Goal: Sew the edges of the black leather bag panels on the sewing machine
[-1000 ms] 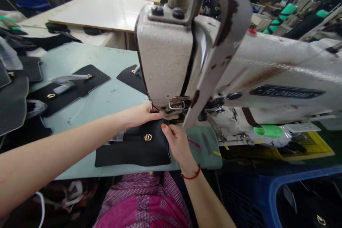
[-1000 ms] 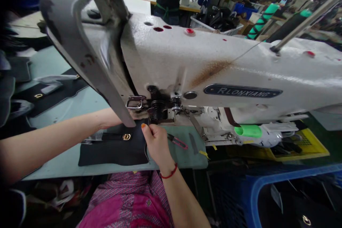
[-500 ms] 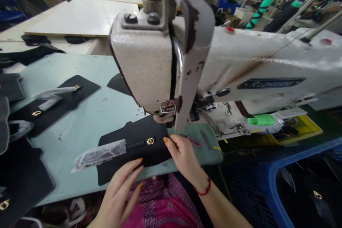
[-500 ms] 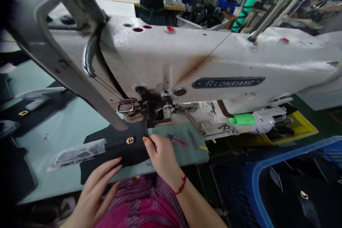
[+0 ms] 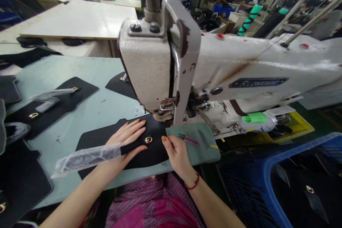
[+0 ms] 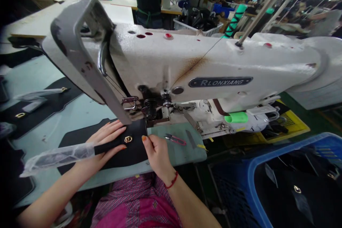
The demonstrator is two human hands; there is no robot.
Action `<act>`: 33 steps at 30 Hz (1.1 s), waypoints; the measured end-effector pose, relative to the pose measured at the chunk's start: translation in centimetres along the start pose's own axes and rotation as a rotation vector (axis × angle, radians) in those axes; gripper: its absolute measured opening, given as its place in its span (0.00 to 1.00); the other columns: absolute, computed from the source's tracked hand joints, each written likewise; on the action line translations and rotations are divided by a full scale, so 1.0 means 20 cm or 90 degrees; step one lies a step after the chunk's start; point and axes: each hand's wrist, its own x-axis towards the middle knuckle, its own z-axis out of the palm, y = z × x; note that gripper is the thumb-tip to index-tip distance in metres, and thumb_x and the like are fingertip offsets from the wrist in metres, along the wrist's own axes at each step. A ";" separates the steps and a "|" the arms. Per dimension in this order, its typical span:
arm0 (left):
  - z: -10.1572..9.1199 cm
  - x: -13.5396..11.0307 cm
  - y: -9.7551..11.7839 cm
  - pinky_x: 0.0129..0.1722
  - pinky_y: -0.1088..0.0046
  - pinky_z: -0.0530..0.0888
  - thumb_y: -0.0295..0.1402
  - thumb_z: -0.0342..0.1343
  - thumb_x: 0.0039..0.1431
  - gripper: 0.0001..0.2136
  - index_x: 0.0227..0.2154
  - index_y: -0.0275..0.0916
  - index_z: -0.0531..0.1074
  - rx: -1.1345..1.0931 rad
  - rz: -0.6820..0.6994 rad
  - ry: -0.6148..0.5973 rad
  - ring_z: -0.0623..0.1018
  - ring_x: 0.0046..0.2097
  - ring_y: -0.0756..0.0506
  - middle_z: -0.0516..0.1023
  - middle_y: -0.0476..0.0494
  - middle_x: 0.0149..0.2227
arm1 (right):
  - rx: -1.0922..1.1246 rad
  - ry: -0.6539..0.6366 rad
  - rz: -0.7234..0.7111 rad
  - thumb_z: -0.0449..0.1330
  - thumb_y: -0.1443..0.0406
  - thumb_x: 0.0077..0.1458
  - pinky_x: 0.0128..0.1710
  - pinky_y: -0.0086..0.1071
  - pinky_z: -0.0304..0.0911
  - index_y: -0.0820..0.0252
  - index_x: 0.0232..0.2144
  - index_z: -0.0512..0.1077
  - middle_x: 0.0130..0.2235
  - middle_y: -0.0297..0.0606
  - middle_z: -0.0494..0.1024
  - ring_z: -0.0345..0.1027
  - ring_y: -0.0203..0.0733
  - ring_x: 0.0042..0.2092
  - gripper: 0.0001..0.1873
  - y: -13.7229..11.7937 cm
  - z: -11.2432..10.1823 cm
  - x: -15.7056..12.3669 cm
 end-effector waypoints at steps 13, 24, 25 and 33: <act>-0.09 0.11 0.03 0.56 0.58 0.75 0.39 0.60 0.59 0.14 0.46 0.39 0.74 -0.074 0.009 0.039 0.78 0.53 0.40 0.79 0.40 0.51 | 0.049 0.003 0.027 0.51 0.53 0.64 0.25 0.29 0.43 0.58 0.20 0.52 0.22 0.28 0.51 0.46 0.31 0.25 0.25 -0.01 0.00 0.05; -0.09 0.15 -0.07 0.57 0.57 0.74 0.46 0.57 0.59 0.19 0.49 0.41 0.73 -0.124 -0.073 -0.012 0.76 0.55 0.39 0.76 0.40 0.54 | 0.035 0.003 0.008 0.51 0.52 0.64 0.25 0.28 0.45 0.57 0.19 0.51 0.21 0.28 0.52 0.48 0.32 0.25 0.25 -0.06 -0.02 0.16; -0.09 0.15 -0.08 0.57 0.57 0.74 0.46 0.58 0.59 0.19 0.49 0.41 0.73 -0.118 -0.068 -0.007 0.76 0.55 0.39 0.76 0.40 0.55 | 0.027 0.000 0.010 0.51 0.51 0.64 0.25 0.28 0.46 0.57 0.20 0.52 0.21 0.28 0.53 0.49 0.32 0.25 0.26 -0.06 -0.02 0.15; -0.06 0.14 -0.11 0.56 0.61 0.74 0.42 0.58 0.60 0.17 0.49 0.39 0.73 -0.054 0.001 0.008 0.77 0.55 0.39 0.77 0.40 0.54 | 0.086 -0.081 0.045 0.50 0.52 0.66 0.31 0.28 0.61 0.60 0.26 0.68 0.26 0.37 0.77 0.71 0.36 0.29 0.23 0.10 -0.03 -0.02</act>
